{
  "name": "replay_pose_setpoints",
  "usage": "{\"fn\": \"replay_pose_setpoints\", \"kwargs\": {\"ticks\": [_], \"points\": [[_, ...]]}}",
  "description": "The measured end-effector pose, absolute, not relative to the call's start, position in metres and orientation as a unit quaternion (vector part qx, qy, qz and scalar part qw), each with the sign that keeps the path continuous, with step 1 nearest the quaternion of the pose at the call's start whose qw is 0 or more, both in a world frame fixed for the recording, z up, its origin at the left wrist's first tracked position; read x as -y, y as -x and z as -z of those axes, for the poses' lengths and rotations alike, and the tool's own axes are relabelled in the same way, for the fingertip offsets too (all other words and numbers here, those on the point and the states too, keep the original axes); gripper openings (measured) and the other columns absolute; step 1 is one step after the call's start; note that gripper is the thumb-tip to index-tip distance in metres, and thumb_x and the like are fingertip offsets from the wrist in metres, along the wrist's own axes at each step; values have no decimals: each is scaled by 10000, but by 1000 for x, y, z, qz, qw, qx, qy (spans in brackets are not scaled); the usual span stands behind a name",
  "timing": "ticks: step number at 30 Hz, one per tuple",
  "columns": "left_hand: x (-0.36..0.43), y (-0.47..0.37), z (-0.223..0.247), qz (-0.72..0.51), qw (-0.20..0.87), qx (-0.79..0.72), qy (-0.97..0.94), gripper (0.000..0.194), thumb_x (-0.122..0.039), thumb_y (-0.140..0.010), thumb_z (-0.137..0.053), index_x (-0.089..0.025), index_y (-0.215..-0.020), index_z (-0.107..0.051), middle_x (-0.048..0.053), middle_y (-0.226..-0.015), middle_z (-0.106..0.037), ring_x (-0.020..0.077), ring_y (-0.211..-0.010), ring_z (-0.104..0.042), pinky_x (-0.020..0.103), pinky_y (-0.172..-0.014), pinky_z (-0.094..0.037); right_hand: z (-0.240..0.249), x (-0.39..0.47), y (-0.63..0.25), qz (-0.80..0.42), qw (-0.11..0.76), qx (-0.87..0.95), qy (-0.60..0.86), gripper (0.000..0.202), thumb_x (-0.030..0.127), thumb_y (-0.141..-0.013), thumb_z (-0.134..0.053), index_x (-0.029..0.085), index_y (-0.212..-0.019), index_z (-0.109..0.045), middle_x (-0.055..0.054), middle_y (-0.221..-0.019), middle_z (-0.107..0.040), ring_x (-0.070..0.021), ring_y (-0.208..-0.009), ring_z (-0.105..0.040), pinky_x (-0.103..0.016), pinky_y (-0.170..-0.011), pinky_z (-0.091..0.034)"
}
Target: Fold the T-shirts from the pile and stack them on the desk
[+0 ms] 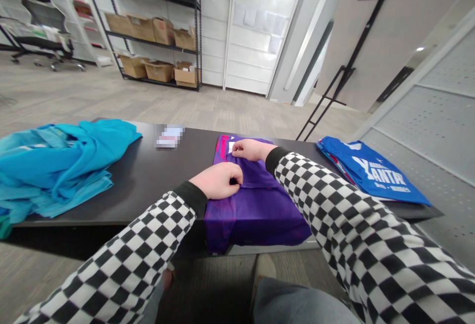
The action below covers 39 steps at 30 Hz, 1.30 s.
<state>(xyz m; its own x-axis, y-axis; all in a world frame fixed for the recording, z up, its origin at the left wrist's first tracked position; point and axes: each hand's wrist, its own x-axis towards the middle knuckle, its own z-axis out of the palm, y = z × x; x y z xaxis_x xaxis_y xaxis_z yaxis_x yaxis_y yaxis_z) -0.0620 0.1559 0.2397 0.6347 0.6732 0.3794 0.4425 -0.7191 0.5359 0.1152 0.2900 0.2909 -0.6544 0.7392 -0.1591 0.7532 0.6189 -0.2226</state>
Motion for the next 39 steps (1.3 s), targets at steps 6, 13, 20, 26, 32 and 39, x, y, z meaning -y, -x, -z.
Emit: {"fn": "replay_pose_setpoints", "kwargs": {"ticks": [6,13,20,26,32,39], "points": [[-154,66,-247,-298,214,-301,-880,176,-226,-990,-675,-231,-944,-845,76,-1106,-847,239,-1072,-792,387,-1065,-614,-323,-272,-146,119,-19,-920,-372,300,305,-1109,-757,199,-1386,-799,-126,-1414,-819,-281,-1253,-753,-337,-1081,-542],[-177,70,-229,-280,127,-426,-851,440,-309,-1025,-561,-208,-1337,-853,122,-1551,-768,311,-1495,-675,521,-1362,-455,-343,-160,-287,147,-301,-816,-471,320,425,-1113,-678,249,-1347,-807,-101,-1281,-843,-281,-1178,-788,-430,-1084,-613],[-181,69,-222,-214,81,-477,-849,521,-398,-986,-571,-204,-1378,-853,131,-1566,-770,335,-1524,-669,527,-1419,-372,-219,-46,-356,200,-413,-613,-643,320,475,-1017,-686,247,-1203,-814,-132,-1169,-831,-306,-1023,-801,-455,-954,-653],[-174,64,-236,-166,48,-563,-808,542,-389,-1015,-505,-234,-1419,-831,130,-1597,-752,339,-1540,-664,578,-1411,-360,-217,-49,-340,152,-296,-669,-665,103,307,-1008,-765,232,-988,-833,-112,-1096,-747,-281,-1053,-755,-390,-1016,-569],[-144,16,-281,-144,23,-567,-810,490,-335,-987,-601,-190,-1420,-780,190,-1579,-748,382,-1517,-661,694,-1406,-300,-247,-56,-334,199,-205,-668,-687,153,242,-974,-822,220,-826,-790,-85,-994,-786,-237,-931,-732,-333,-858,-500],[-11,-92,-230,-431,300,-493,-694,245,-293,-998,-618,-235,-1126,-820,105,-1172,-857,282,-1106,-809,464,-1075,-639,-227,-26,-294,180,-261,-555,-769,162,307,-1038,-707,262,-888,-749,-60,-919,-835,-284,-997,-775,-391,-916,-480]]}}
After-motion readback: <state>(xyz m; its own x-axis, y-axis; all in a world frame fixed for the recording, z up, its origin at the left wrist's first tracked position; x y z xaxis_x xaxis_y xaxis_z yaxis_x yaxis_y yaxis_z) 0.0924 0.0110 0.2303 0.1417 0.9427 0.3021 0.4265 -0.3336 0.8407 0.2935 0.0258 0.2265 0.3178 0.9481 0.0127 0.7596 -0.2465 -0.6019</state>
